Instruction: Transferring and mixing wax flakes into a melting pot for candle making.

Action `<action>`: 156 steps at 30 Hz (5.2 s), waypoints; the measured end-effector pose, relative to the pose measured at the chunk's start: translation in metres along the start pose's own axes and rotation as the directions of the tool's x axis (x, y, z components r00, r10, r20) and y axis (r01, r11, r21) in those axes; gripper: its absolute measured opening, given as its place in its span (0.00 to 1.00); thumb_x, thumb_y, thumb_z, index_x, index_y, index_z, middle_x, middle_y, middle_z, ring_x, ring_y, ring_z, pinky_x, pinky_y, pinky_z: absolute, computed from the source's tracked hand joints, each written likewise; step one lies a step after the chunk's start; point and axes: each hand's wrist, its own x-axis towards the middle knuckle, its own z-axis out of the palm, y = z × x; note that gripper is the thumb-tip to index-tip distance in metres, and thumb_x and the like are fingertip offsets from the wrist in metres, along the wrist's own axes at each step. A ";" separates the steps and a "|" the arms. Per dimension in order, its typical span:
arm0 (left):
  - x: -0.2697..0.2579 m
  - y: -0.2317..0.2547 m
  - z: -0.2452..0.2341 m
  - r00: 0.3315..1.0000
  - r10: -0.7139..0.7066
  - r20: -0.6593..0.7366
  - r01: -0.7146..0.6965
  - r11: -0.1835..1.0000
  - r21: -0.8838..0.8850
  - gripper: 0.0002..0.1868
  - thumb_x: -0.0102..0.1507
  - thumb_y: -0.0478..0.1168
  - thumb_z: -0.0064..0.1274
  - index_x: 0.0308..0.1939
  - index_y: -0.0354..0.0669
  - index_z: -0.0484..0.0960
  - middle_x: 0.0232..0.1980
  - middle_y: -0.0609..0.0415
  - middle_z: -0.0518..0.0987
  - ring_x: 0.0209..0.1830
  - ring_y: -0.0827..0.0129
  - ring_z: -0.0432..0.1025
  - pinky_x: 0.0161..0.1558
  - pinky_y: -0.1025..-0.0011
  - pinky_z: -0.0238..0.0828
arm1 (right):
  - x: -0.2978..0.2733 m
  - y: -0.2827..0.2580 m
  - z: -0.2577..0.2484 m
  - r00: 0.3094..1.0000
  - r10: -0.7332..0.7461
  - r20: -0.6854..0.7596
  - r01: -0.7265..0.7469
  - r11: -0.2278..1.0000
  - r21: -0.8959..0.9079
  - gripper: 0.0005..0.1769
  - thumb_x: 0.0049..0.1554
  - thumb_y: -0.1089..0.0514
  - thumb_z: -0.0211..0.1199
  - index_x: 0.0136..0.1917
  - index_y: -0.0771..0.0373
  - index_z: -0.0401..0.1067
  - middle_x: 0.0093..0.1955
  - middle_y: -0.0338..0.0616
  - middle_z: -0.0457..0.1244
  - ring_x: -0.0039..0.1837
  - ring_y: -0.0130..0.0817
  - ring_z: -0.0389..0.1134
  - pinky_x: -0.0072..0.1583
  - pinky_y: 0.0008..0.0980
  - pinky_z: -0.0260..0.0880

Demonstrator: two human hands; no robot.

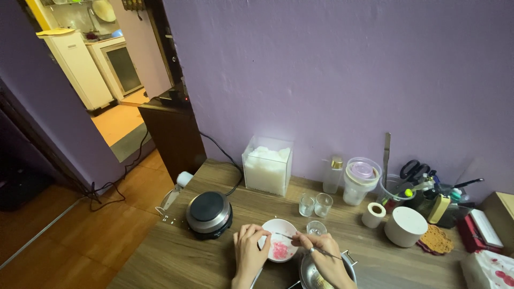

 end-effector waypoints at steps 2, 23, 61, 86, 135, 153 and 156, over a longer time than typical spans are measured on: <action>0.000 -0.002 0.000 0.999 0.019 0.027 -0.019 1.000 -0.003 0.04 0.53 0.42 0.54 0.30 0.57 0.84 0.34 0.68 0.76 0.41 0.69 0.66 0.40 0.65 0.55 | 0.000 0.003 0.000 1.000 0.017 0.002 -0.017 0.998 0.061 0.20 0.51 0.50 0.54 0.40 0.65 0.82 0.39 0.42 0.75 0.44 0.29 0.79 0.47 0.23 0.77; -0.003 0.007 0.002 0.996 0.079 0.042 -0.084 0.986 0.146 0.05 0.53 0.42 0.57 0.31 0.55 0.86 0.27 0.65 0.77 0.34 0.68 0.64 0.43 0.62 0.51 | -0.005 0.003 -0.004 0.999 -0.032 -0.030 0.027 0.988 -0.155 0.21 0.51 0.44 0.53 0.37 0.56 0.82 0.35 0.32 0.75 0.40 0.20 0.77 0.47 0.19 0.66; -0.010 0.014 0.013 0.995 0.095 -0.009 -0.093 0.984 0.154 0.11 0.50 0.51 0.61 0.19 0.53 0.81 0.20 0.63 0.78 0.29 0.70 0.66 0.45 0.64 0.52 | -0.018 0.019 -0.011 0.953 -0.244 0.182 0.293 0.896 -0.333 0.14 0.56 0.50 0.50 0.30 0.51 0.65 0.25 0.30 0.57 0.31 0.32 0.55 0.49 0.29 0.52; -0.016 0.024 0.025 0.986 0.061 0.152 -0.095 0.969 0.227 0.17 0.57 0.40 0.49 0.50 0.60 0.77 0.28 0.69 0.82 0.36 0.70 0.67 0.50 0.64 0.49 | -0.066 0.111 -0.055 0.934 -0.329 0.136 0.338 0.700 -0.629 0.10 0.52 0.50 0.59 0.47 0.48 0.75 0.37 0.31 0.71 0.31 0.30 0.63 0.47 0.32 0.54; -0.011 0.009 0.023 0.971 -0.225 0.079 0.225 0.974 0.013 0.12 0.58 0.44 0.44 0.41 0.62 0.81 0.28 0.70 0.84 0.36 0.74 0.72 0.54 0.68 0.51 | -0.031 0.012 -0.008 0.772 -0.611 0.175 0.619 0.663 -0.420 0.10 0.51 0.63 0.54 0.47 0.57 0.72 0.47 0.40 0.69 0.38 0.32 0.66 0.45 0.32 0.51; -0.010 0.013 0.020 0.999 -0.032 0.040 0.024 0.984 0.178 0.02 0.49 0.48 0.54 0.25 0.62 0.79 0.32 0.76 0.79 0.34 0.72 0.67 0.47 0.67 0.50 | -0.023 -0.004 -0.006 0.733 -0.641 0.226 0.673 0.636 -0.378 0.08 0.49 0.64 0.52 0.42 0.58 0.70 0.30 0.36 0.63 0.31 0.35 0.60 0.47 0.32 0.49; -0.011 0.009 0.021 0.992 -0.106 0.063 0.099 0.989 0.108 0.11 0.49 0.43 0.56 0.35 0.65 0.80 0.29 0.79 0.82 0.35 0.75 0.70 0.51 0.68 0.50 | -0.021 0.009 -0.006 0.765 -0.593 0.253 0.641 0.659 -0.393 0.09 0.50 0.64 0.53 0.44 0.57 0.70 0.34 0.35 0.66 0.33 0.34 0.63 0.49 0.34 0.49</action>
